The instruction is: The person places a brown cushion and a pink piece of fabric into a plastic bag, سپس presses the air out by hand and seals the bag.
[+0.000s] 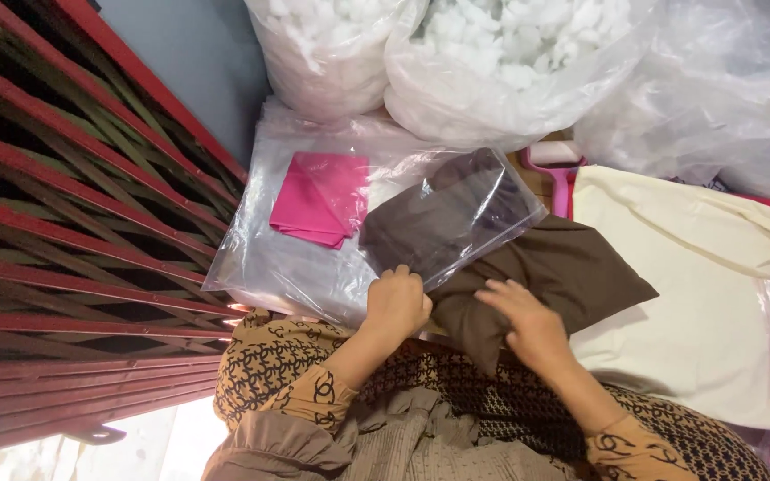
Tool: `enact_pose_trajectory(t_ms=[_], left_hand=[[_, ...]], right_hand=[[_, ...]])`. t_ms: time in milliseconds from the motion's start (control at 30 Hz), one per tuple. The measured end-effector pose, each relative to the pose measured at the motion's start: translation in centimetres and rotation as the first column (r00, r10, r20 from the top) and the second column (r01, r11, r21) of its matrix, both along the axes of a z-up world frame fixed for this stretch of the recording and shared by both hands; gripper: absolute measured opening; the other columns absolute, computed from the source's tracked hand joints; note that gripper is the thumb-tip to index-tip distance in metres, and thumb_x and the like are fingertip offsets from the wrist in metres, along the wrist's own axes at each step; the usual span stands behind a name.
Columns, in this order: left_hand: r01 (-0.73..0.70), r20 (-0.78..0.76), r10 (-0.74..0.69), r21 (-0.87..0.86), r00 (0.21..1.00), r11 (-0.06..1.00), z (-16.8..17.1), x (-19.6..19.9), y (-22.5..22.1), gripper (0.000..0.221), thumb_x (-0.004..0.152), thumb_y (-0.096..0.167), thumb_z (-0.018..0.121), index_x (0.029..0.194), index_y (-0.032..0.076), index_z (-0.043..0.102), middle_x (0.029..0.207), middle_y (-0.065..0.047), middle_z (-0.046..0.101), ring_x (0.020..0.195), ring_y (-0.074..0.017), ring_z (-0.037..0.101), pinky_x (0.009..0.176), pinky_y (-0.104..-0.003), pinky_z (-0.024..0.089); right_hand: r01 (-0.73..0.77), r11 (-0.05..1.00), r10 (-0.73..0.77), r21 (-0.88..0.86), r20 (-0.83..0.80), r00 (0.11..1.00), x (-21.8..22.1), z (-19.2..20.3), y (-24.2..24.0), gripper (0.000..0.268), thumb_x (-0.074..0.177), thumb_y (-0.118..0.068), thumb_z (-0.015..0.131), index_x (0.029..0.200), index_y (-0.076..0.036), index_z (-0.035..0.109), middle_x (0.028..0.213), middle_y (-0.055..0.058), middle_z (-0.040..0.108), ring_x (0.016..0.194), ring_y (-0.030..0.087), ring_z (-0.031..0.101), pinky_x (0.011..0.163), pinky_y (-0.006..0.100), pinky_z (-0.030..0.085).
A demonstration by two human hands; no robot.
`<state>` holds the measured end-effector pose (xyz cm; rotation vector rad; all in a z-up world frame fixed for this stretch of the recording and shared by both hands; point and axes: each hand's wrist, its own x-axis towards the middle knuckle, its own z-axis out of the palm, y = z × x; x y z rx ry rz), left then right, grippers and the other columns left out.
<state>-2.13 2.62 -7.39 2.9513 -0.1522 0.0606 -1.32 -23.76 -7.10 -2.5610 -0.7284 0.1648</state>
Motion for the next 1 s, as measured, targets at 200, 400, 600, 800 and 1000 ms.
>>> enact_pose_trajectory(t_ms=[200,400,600,800,1000], left_hand=[[0.173,0.64,-0.081,-0.083,0.764,0.981,6.0,0.4,-1.3,0.012,0.084,0.018,0.064,0.073,0.014,0.061,0.071,-0.002,0.053,0.067,-0.02,0.059,0.06,-0.03,0.048],[0.25,0.607,-0.108,-0.154,0.788,0.956,6.0,-0.3,-1.8,0.015,0.089,0.017,0.063,0.075,0.012,0.061,0.072,-0.002,0.053,0.063,-0.019,0.059,0.056,-0.028,0.048],[0.286,0.395,-0.277,0.036,0.876,0.958,2.9,-0.3,-1.8,0.007,0.082,0.016,0.069,0.078,0.011,0.067,0.073,-0.006,0.06,0.068,-0.0242,0.063,0.058,-0.035,0.049],[0.246,-0.038,-0.289,-0.426,0.957,0.871,9.5,-0.9,-0.8,0.042,0.095,0.04,0.059,0.088,0.001,0.069,0.085,-0.021,0.066,0.082,-0.0417,0.068,0.07,-0.048,0.054],[0.162,0.08,-0.141,-0.481,0.987,0.862,7.4,2.3,-3.2,0.029,0.096,0.035,0.064,0.094,0.006,0.068,0.084,-0.01,0.063,0.085,-0.0308,0.068,0.073,-0.038,0.054]], right_hand=[[0.085,0.857,-0.241,0.508,0.249,0.938,0.7,3.9,-1.8,0.078,0.06,0.013,0.056,0.128,-0.021,0.075,0.135,0.008,0.068,0.133,0.029,0.06,0.117,0.041,0.041],[0.113,0.903,-0.239,0.413,0.267,0.934,0.4,6.3,2.8,0.075,0.081,0.018,0.045,0.127,-0.034,0.074,0.128,-0.004,0.071,0.123,0.024,0.065,0.108,0.039,0.05],[-0.229,0.837,0.214,-0.497,-0.089,0.973,1.3,1.6,2.4,0.102,0.069,-0.007,0.088,0.154,-0.035,0.04,0.163,0.013,0.033,0.148,0.051,0.026,0.119,0.071,0.022],[0.114,0.98,-0.077,0.163,-0.215,0.974,3.2,10.3,-1.9,0.047,0.094,-0.053,0.059,0.134,-0.029,0.067,0.145,0.004,0.064,0.137,0.038,0.052,0.118,0.061,0.028],[0.606,0.777,-0.629,-0.17,-0.226,0.744,11.9,0.2,-8.5,0.083,0.098,-0.077,0.05,0.15,-0.012,0.056,0.133,0.024,0.067,0.128,0.044,0.06,0.105,0.059,0.043]])
